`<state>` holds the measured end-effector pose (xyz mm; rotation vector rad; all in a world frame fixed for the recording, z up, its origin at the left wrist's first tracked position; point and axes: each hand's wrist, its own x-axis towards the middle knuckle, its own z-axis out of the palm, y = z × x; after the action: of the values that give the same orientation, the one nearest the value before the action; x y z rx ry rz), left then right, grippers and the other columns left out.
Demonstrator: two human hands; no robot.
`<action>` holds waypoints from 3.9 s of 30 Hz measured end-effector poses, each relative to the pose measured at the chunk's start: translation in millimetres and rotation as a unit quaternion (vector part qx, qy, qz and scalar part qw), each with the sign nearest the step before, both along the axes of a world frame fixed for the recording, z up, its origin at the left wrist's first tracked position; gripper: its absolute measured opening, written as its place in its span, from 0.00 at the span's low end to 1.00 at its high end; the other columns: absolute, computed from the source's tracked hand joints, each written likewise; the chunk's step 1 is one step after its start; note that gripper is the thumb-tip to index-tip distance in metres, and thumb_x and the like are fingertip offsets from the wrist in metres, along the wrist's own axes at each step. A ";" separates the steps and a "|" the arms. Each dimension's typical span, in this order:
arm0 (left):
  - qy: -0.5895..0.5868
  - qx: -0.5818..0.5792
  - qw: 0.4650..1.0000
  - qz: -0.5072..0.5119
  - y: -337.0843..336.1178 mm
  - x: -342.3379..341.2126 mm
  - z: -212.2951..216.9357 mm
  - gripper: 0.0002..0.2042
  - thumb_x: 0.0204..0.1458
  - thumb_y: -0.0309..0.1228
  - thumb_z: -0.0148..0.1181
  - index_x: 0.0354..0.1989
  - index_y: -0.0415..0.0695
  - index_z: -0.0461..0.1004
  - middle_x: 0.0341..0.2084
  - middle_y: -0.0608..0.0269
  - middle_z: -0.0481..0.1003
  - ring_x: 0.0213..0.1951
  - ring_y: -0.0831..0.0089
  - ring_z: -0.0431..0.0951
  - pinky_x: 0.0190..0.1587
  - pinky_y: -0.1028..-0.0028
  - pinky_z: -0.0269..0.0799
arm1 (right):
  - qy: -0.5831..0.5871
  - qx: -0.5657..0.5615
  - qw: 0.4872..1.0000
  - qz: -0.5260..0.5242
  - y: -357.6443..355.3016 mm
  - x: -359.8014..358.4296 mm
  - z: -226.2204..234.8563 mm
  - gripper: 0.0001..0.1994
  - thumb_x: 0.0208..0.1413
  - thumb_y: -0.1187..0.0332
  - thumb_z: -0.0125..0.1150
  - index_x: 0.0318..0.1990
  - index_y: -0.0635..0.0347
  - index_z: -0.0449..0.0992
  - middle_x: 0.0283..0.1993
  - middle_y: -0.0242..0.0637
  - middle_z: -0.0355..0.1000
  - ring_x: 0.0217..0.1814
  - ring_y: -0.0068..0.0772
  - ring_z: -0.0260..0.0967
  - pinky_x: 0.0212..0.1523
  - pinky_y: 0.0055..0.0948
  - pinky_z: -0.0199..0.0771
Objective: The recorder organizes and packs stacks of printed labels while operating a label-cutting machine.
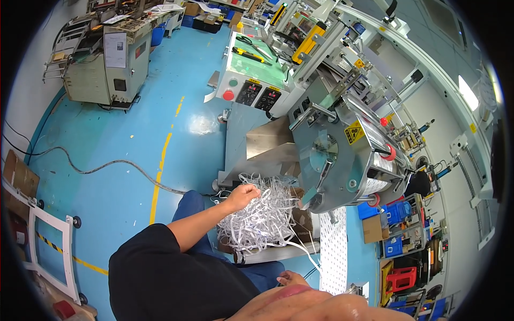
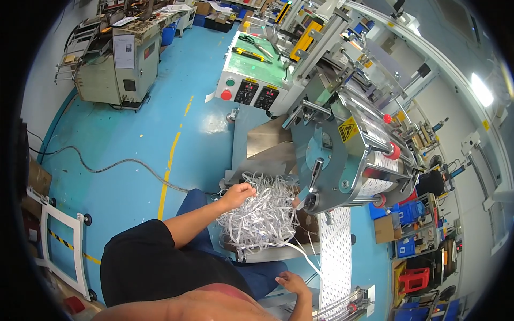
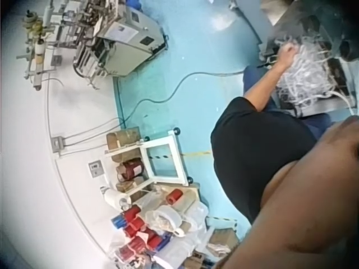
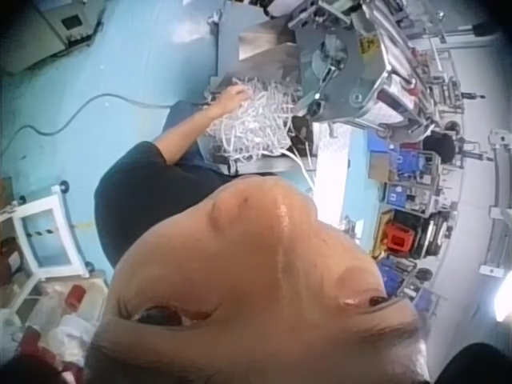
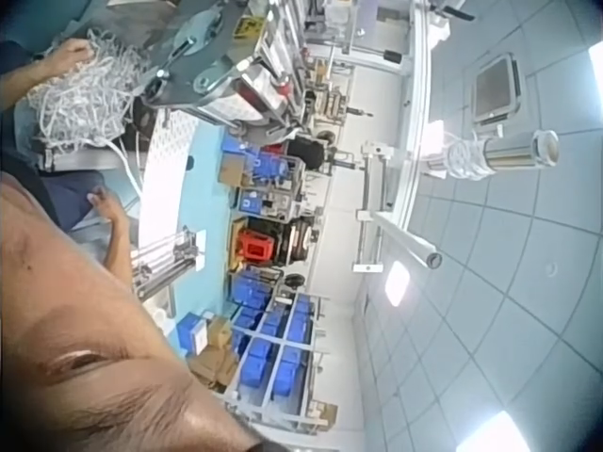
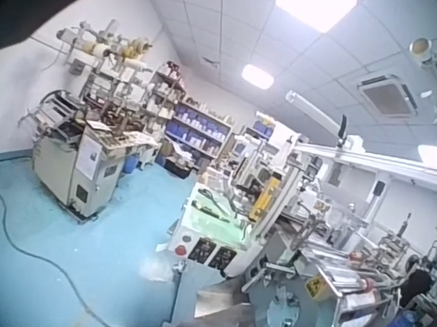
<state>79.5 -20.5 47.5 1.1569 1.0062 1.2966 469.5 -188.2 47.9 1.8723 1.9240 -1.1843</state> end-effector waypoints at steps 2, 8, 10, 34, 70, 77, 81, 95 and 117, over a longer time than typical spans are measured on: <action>-0.008 0.019 1.000 0.006 1.6 -0.1 -4.9 0.13 0.57 0.38 0.54 0.28 0.41 0.75 0.21 0.70 0.71 0.25 0.83 0.65 0.30 0.77 0.62 | -0.001 -0.001 1.000 -0.003 -0.7 -5.6 7.2 0.24 0.51 0.51 0.63 0.46 0.61 0.75 0.40 0.47 0.76 0.43 0.43 0.75 0.44 0.33 0.73; 0.014 0.023 1.000 0.013 6.6 -1.2 -18.0 0.13 0.57 0.37 0.54 0.28 0.40 0.76 0.20 0.70 0.71 0.24 0.83 0.65 0.28 0.77 0.62 | 0.004 -0.011 1.000 -0.018 1.9 -14.4 19.4 0.23 0.51 0.51 0.63 0.45 0.62 0.75 0.39 0.46 0.76 0.42 0.43 0.75 0.44 0.33 0.73; 0.020 0.018 1.000 0.005 6.6 -2.4 -16.3 0.13 0.57 0.37 0.54 0.28 0.40 0.76 0.21 0.70 0.72 0.24 0.83 0.65 0.29 0.77 0.62 | 0.001 -0.013 1.000 -0.018 2.7 -17.0 23.4 0.23 0.51 0.51 0.63 0.44 0.62 0.75 0.39 0.46 0.76 0.42 0.43 0.75 0.44 0.33 0.73; -0.477 -0.126 0.869 0.021 8.2 -63.7 -41.5 0.08 0.55 0.33 0.54 0.29 0.43 0.71 0.24 0.61 0.75 0.28 0.69 0.75 0.36 0.68 0.73 | 0.019 -0.006 1.000 -0.022 1.8 -10.7 24.0 0.26 0.51 0.51 0.63 0.50 0.63 0.72 0.43 0.49 0.76 0.46 0.44 0.74 0.47 0.33 0.72; 0.437 0.159 0.882 -0.085 2.1 -60.3 28.4 0.08 0.46 0.38 0.64 0.30 0.49 0.79 0.45 0.52 0.70 0.51 0.56 0.67 0.51 0.60 0.62 | 0.002 0.039 0.999 0.027 11.5 -3.8 29.1 0.27 0.53 0.55 0.62 0.56 0.63 0.67 0.41 0.46 0.77 0.44 0.43 0.75 0.46 0.33 0.72; 0.303 0.068 0.950 0.003 -2.0 -99.6 -50.2 0.08 0.48 0.37 0.61 0.32 0.48 0.79 0.55 0.52 0.67 0.58 0.57 0.63 0.62 0.60 0.54 | 0.005 0.029 0.999 0.018 -5.3 -12.8 38.6 0.29 0.54 0.52 0.60 0.57 0.63 0.66 0.42 0.47 0.76 0.45 0.46 0.73 0.48 0.36 0.70; 0.031 -0.091 0.995 -0.033 6.3 -104.2 -58.1 0.08 0.50 0.34 0.58 0.33 0.44 0.78 0.49 0.53 0.73 0.54 0.60 0.69 0.59 0.62 0.61 | -0.009 0.024 0.999 0.026 -6.9 -10.3 31.9 0.32 0.52 0.50 0.60 0.58 0.63 0.65 0.48 0.49 0.74 0.51 0.50 0.71 0.51 0.40 0.69; -0.035 -0.061 0.997 -0.017 25.8 -61.5 -5.0 0.10 0.60 0.33 0.48 0.37 0.41 0.73 0.19 0.70 0.61 0.23 0.77 0.61 0.33 0.78 0.63 | -0.004 0.042 0.999 0.010 4.1 -7.5 50.1 0.27 0.54 0.53 0.58 0.57 0.59 0.67 0.50 0.47 0.72 0.56 0.50 0.65 0.56 0.42 0.64; 0.251 0.124 0.960 -0.027 23.0 -65.8 18.1 0.06 0.54 0.31 0.59 0.31 0.41 0.78 0.60 0.52 0.62 0.63 0.64 0.58 0.59 0.68 0.55 | -0.022 0.044 0.999 0.022 2.3 -12.7 52.6 0.26 0.54 0.55 0.59 0.57 0.59 0.66 0.52 0.48 0.70 0.57 0.49 0.64 0.57 0.41 0.63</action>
<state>13.7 2.5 65.5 1.7525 1.1836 1.1285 456.8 -185.8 100.5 1.8722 2.0135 -1.0522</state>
